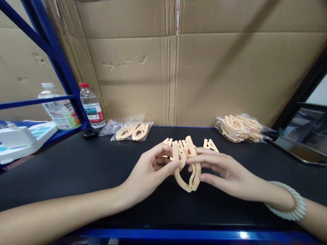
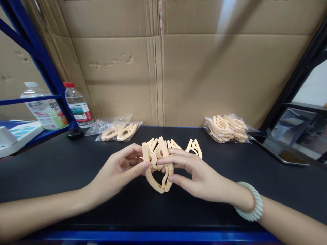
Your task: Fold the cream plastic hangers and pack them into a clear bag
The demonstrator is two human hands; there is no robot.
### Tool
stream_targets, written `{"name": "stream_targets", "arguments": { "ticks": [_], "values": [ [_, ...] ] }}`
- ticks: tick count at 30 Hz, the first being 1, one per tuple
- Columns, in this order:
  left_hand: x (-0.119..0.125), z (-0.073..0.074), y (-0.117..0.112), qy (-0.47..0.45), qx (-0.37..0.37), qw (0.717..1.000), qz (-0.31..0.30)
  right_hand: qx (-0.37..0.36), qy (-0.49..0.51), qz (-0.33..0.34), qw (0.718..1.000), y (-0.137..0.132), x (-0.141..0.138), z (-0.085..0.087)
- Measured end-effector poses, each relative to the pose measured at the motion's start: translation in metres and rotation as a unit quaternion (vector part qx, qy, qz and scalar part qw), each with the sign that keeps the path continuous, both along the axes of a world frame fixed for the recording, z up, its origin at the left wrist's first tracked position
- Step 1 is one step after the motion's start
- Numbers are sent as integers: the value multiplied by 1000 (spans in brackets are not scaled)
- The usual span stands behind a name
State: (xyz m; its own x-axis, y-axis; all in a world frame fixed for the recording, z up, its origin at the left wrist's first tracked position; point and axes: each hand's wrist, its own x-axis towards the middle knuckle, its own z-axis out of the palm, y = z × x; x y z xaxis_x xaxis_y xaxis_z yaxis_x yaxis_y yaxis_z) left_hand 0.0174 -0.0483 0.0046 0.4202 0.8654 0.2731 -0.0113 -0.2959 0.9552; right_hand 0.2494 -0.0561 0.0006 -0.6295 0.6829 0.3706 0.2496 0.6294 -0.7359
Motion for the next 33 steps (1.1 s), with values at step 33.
{"name": "stream_targets", "arguments": {
  "ticks": [33],
  "values": [
    [-13, -9, 19, 92, 85, 990, 61, -70, -75, -293, 951, 50, 81, 32]
  ]
}}
